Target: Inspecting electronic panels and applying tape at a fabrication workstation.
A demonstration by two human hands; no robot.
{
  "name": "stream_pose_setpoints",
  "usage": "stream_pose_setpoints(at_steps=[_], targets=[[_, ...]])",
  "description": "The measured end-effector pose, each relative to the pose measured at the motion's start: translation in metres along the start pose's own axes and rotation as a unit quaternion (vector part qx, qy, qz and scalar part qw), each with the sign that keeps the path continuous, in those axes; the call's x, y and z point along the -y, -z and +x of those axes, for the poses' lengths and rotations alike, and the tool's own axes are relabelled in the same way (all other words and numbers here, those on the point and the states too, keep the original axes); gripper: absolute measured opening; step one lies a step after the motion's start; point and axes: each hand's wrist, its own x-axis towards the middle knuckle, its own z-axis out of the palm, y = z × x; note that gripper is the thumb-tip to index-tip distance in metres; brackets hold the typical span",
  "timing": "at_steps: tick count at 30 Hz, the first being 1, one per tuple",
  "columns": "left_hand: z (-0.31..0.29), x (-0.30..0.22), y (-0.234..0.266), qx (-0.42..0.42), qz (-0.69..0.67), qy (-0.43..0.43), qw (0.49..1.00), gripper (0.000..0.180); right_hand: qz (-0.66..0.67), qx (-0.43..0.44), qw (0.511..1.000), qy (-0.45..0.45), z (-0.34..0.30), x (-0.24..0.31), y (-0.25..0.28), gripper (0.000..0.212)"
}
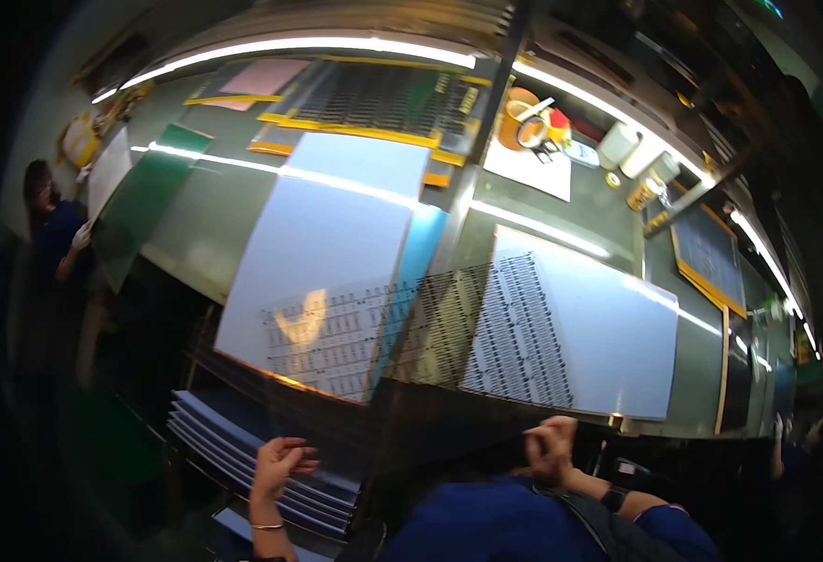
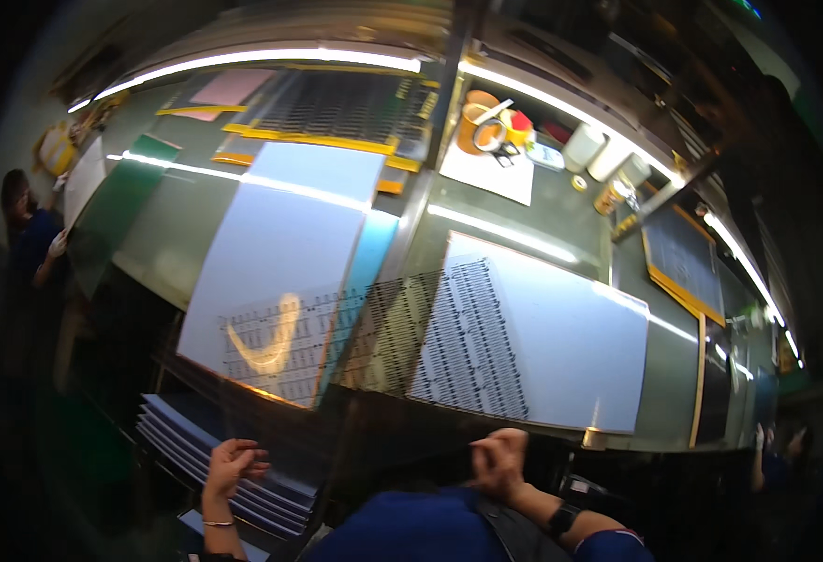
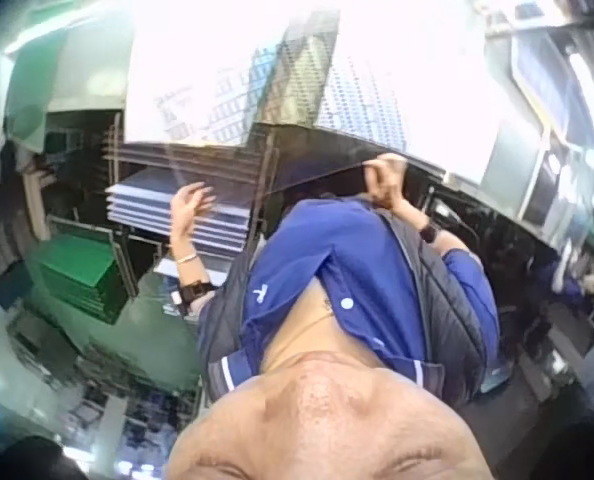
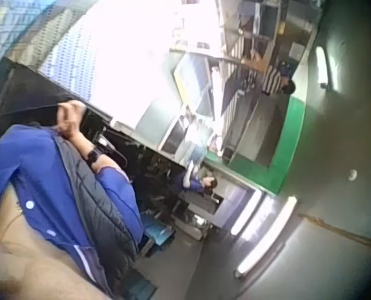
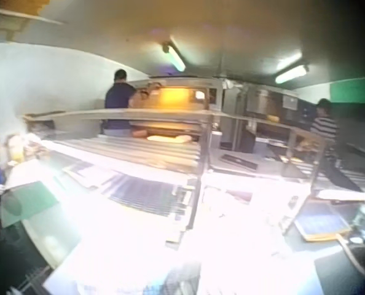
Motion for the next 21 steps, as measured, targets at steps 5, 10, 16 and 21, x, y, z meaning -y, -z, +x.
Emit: stream_pose_setpoints(at_steps=[5, 10, 16, 21], targets=[[0.02, -0.064, 0.009, 0.125, 0.093, 0.024, 0.987, 0.028, 0.313, -0.112, 0.733, -0.593, -0.042, -0.047, 0.026, 0.047], [0.054, -0.105, -0.052, 0.127, 0.194, -0.055, 0.971, 0.036, 0.45, -0.003, 0.738, -0.502, -0.027, -0.076, 0.069, 0.02], [0.093, -0.091, -0.226, 0.219, 0.293, -0.254, 0.895, 0.059, 0.298, -0.241, 0.823, -0.42, -0.051, -0.191, 0.177, 0.027], [0.134, -0.064, -0.275, 0.224, 0.468, -0.511, 0.686, 0.06, 0.241, -0.286, 0.79, -0.485, -0.083, -0.225, 0.203, 0.028]])
